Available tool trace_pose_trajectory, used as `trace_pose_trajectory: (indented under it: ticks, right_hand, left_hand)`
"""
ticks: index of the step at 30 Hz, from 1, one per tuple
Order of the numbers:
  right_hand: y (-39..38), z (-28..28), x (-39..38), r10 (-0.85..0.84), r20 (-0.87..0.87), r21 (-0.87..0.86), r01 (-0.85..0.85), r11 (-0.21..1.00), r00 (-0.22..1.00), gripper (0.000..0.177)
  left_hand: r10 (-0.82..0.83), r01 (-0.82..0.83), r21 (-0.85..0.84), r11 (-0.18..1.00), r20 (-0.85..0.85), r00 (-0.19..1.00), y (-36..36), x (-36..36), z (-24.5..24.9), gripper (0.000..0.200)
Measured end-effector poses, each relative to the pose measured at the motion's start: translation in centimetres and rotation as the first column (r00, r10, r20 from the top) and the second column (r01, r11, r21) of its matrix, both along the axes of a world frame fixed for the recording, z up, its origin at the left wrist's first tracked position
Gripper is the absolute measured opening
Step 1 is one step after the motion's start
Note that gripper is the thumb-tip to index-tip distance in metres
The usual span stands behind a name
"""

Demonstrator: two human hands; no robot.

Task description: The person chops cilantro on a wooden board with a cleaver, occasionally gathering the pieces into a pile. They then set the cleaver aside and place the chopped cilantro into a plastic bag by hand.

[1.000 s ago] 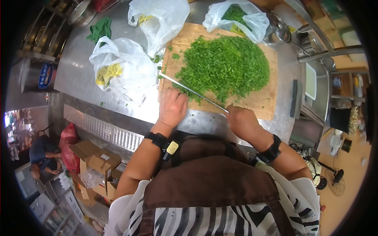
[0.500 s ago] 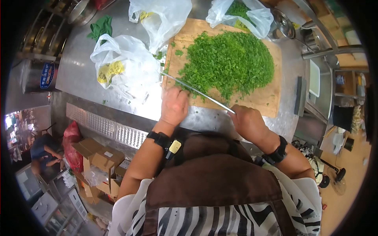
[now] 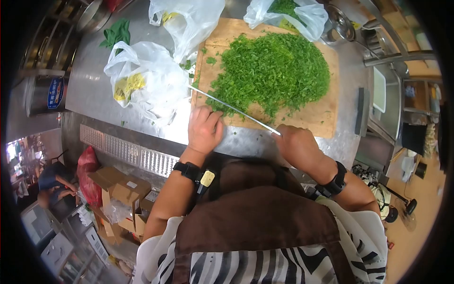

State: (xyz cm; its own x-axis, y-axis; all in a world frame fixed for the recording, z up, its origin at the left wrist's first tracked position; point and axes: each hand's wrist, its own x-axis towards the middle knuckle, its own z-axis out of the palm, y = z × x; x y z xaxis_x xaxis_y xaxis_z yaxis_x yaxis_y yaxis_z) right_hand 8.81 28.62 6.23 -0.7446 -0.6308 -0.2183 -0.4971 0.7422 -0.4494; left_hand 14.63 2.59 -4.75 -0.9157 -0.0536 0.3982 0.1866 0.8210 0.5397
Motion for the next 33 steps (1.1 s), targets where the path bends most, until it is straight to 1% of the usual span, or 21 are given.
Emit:
trace_pose_trajectory:
  ticks: [3,5,6,7,8,9,11,12,15,17,19,20,21,23,24,26,28,29,31,33]
  right_hand:
    - [0.1,0.0,-0.1,0.012,-0.001,0.014,-0.012,1.0,1.0,0.018]
    - [0.1,-0.1,-0.4,0.029,0.024,0.067,-0.03,0.997,0.999,0.019]
    - [0.0,0.2,-0.3,0.031,0.024,0.064,-0.032,0.997,0.999,0.019]
    - [-0.1,0.6,-0.1,0.028,0.011,0.024,-0.028,0.999,1.0,0.019]
    - [-0.1,0.8,0.0,0.024,-0.003,-0.015,-0.024,1.0,1.0,0.019]
    - [-0.1,0.4,-0.1,0.022,-0.002,-0.014,-0.022,1.0,1.0,0.019]
    - [0.2,-0.4,-0.3,0.048,0.004,0.069,-0.048,0.996,0.999,0.02]
    - [0.2,-0.1,-0.4,0.044,-0.002,0.069,-0.044,0.997,0.999,0.02]
    - [-0.1,0.5,-0.2,0.067,-0.015,0.04,-0.066,0.997,0.998,0.019]
    - [-0.1,0.5,0.1,0.054,-0.014,-0.019,-0.054,0.998,0.998,0.02]
    - [-0.1,0.0,-0.1,0.047,0.006,0.017,-0.047,0.999,0.999,0.02]
    - [-0.1,-0.2,-0.3,0.049,0.025,0.049,-0.05,0.998,0.999,0.021]
    - [-0.2,0.0,-0.2,0.054,0.026,0.05,-0.055,0.997,0.998,0.021]
    - [-0.2,0.8,0.1,0.041,-0.002,-0.015,-0.041,0.999,0.999,0.022]
    - [-0.3,0.5,0.1,0.043,-0.001,-0.015,-0.043,0.999,0.999,0.022]
    - [-0.2,-0.3,0.0,0.036,0.036,0.056,-0.038,0.998,0.999,0.022]
    - [-0.3,0.1,-0.3,0.04,0.032,0.072,-0.042,0.997,0.999,0.022]
    - [-0.4,0.4,-0.3,0.053,0.034,0.087,-0.055,0.995,0.998,0.022]
    - [-0.4,0.9,-0.1,0.083,0.024,0.055,-0.085,0.995,0.996,0.023]
    - [-0.3,0.6,0.0,0.107,0.009,0.025,-0.107,0.994,0.994,0.024]
  left_hand:
    - [0.001,-0.001,-0.001,1.0,-0.001,1.0,0.0,0.2,-0.5,0.02]
    - [0.016,-0.016,-0.008,1.0,-0.007,1.0,0.0,0.0,-0.6,0.019]
    - [0.029,-0.029,0.014,0.999,0.005,1.0,0.0,0.1,-0.7,0.018]
    - [0.042,-0.043,0.036,0.998,0.019,0.999,-0.1,0.2,-0.6,0.018]
    - [0.044,-0.045,0.035,0.998,0.022,0.999,-0.2,0.3,-0.6,0.018]
    - [0.046,-0.046,0.008,0.999,0.009,0.999,-0.2,0.2,-0.5,0.016]
    - [0.034,-0.034,-0.015,0.999,-0.008,0.999,-0.1,0.1,-0.4,0.014]
    - [0.024,-0.025,-0.041,0.999,-0.021,0.999,-0.2,0.0,-0.3,0.014]
    - [0.028,-0.03,-0.072,0.997,-0.035,0.999,-0.6,0.2,-0.3,0.013]
    - [0.031,-0.034,-0.073,0.997,-0.038,0.999,-0.6,0.5,-0.4,0.013]
    - [0.062,-0.063,-0.006,0.998,-0.021,0.998,-0.5,0.4,-0.5,0.016]
    - [0.063,-0.063,-0.006,0.998,-0.023,0.998,-0.4,0.3,-0.5,0.016]
    - [0.094,-0.093,0.023,0.995,-0.018,0.995,-0.5,0.5,-0.6,0.016]
    - [0.127,-0.126,0.051,0.991,-0.006,0.992,-0.6,0.8,-0.7,0.016]
    - [0.115,-0.114,0.04,0.993,-0.016,0.993,-0.7,0.9,-0.7,0.016]
    - [0.096,-0.095,0.031,0.995,-0.026,0.995,-0.8,1.0,-0.7,0.016]
    - [0.025,-0.025,-0.023,0.999,-0.006,1.0,-1.1,1.0,-0.3,0.018]
    - [0.028,-0.028,-0.025,0.999,-0.006,1.0,-1.2,1.0,-0.2,0.018]
    - [-0.025,0.025,-0.006,1.0,-0.028,0.999,-1.4,1.0,0.0,0.017]
    - [-0.036,0.035,-0.012,0.999,-0.038,0.999,-1.5,1.1,0.2,0.017]
